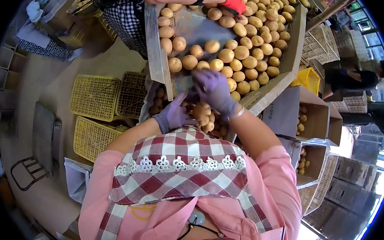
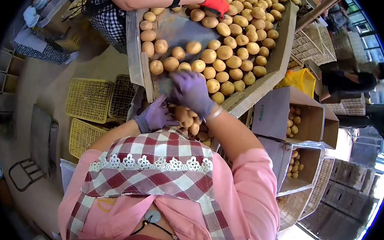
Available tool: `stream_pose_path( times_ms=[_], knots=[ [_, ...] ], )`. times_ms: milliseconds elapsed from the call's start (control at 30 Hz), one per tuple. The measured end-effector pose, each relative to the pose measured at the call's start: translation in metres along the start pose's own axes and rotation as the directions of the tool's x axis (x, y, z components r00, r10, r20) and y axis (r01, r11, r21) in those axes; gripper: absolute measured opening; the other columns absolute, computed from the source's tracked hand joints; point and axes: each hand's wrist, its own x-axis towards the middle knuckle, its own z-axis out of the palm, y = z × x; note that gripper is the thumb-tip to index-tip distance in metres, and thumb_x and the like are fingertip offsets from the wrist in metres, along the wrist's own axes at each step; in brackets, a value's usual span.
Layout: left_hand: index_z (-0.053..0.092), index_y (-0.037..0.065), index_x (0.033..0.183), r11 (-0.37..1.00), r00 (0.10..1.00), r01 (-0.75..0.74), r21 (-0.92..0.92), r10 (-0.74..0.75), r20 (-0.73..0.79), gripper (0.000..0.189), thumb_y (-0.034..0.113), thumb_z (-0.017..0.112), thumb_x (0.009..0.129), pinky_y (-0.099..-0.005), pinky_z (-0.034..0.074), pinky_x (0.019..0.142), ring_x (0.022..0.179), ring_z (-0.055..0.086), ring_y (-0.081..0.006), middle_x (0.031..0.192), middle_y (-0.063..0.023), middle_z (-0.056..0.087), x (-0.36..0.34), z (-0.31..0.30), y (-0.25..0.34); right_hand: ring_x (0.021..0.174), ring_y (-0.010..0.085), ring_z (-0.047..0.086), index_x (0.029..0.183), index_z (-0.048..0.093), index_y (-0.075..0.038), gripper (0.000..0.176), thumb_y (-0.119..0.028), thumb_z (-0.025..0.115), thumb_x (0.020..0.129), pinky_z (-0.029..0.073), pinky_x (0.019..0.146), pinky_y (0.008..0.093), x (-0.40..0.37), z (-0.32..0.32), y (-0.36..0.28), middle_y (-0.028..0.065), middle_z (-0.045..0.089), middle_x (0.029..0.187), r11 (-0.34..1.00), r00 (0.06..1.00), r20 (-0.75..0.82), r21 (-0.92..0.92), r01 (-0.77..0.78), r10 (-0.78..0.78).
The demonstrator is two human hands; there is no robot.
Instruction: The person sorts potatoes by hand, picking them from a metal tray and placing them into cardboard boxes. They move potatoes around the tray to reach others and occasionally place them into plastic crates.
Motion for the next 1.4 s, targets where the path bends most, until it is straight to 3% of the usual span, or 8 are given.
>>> stream_pose_path(
  times_ms=[467,667,767,900,967,1100,1200,1400],
  knots=[
    [0.026,0.024,0.14,0.982,0.983,-0.045,-0.185,0.011,-0.181,0.068,0.066,0.035,0.088,-0.0568,0.041,0.097,0.121,0.043,-0.0396,0.142,-0.0112,0.029,0.038,0.049,0.014,0.109,0.0286,0.058,0.125,0.053,-0.019,0.051,-0.023,0.06,0.075,0.05,0.087,0.0404,0.115,0.021,0.027,0.0149,0.061,0.113,0.92,0.778,0.495,-0.26,-0.291,0.386],
    [0.022,0.016,0.142,0.99,0.984,-0.117,-0.082,0.104,-0.147,0.075,0.066,0.037,0.087,-0.0553,0.037,0.102,0.125,0.037,-0.0454,0.144,-0.0175,0.026,0.023,0.055,0.012,0.091,0.0166,0.062,0.111,0.062,-0.004,0.034,-0.02,0.065,0.081,0.05,0.082,0.0274,0.075,0.021,0.069,0.0093,0.066,0.098,0.643,0.921,0.113,0.684,-0.344,0.373],
    [0.013,0.014,0.145,0.975,0.996,-0.012,-0.222,-0.008,-0.088,0.09,0.068,0.047,0.082,-0.0515,0.034,0.106,0.128,0.028,-0.0507,0.145,-0.0245,0.02,0.038,0.028,0.014,0.096,0.0176,0.061,0.111,0.062,-0.001,0.028,-0.01,0.064,0.085,0.047,0.086,0.0285,0.008,-0.059,0.044,0.0109,0.065,0.104,0.788,0.836,-0.272,0.554,-0.269,0.477],
    [0.005,0.014,0.146,0.972,0.969,-0.019,-0.233,-0.039,-0.245,0.102,0.072,0.052,0.077,-0.0505,0.038,0.103,0.125,0.032,-0.0516,0.143,-0.0277,0.02,0.039,0.035,0.013,0.098,0.0217,0.059,0.108,0.062,0.001,0.024,-0.014,0.06,0.09,0.047,0.091,0.0326,-0.162,-0.164,0.041,0.0123,0.064,0.105,0.64,0.256,-0.602,0.6,-0.481,0.757],
    [0.004,0.013,0.145,0.992,0.982,-0.057,-0.115,0.035,-0.184,0.101,0.072,0.05,0.078,-0.0492,0.042,0.101,0.124,0.035,-0.0497,0.142,-0.0275,0.022,0.032,0.038,0.011,0.097,0.0225,0.059,0.114,0.059,0.002,0.027,-0.014,0.055,0.093,0.049,0.091,0.0337,-0.299,-0.214,0.034,0.015,0.063,0.108,0.644,0.14,-0.885,0.207,-0.737,0.445],
    [0.005,0.012,0.145,0.99,0.987,0.031,-0.136,-0.052,-0.152,0.098,0.072,0.048,0.08,-0.0478,0.046,0.097,0.122,0.039,-0.0466,0.14,-0.0269,0.025,0.039,0.04,0.013,0.106,0.0271,0.057,0.131,0.042,0.006,0.041,-0.006,0.048,0.093,0.044,0.098,0.0371,-0.468,-0.255,-0.071,0.0211,0.05,0.129,0.056,-0.568,-0.745,0.621,-0.782,0.35],
    [0.006,0.017,0.146,0.978,0.983,0.024,-0.208,-0.061,-0.173,0.096,0.072,0.048,0.08,-0.0505,0.042,0.1,0.125,0.036,-0.0498,0.145,-0.0216,0.022,0.05,0.05,0.01,0.114,0.0279,0.052,0.134,0.038,0.003,0.047,0.005,0.046,0.088,0.04,0.101,0.0373,-0.439,-0.236,-0.062,0.0226,0.047,0.131,0.291,-0.459,-0.748,0.629,-0.721,0.48],
    [0.008,0.011,0.146,0.94,0.962,-0.072,-0.333,-0.023,-0.273,0.102,0.071,0.053,0.077,-0.0493,0.024,0.112,0.134,0.025,-0.0434,0.147,-0.0218,0.02,0.055,0.083,-0.003,0.086,0.0299,0.062,0.109,0.058,-0.009,0.039,-0.019,0.069,0.073,0.051,0.076,0.0405,-0.117,-0.101,-0.027,0.0114,0.063,0.098,0.883,0.929,-0.173,-0.294,-0.365,0.327]
  ],
)
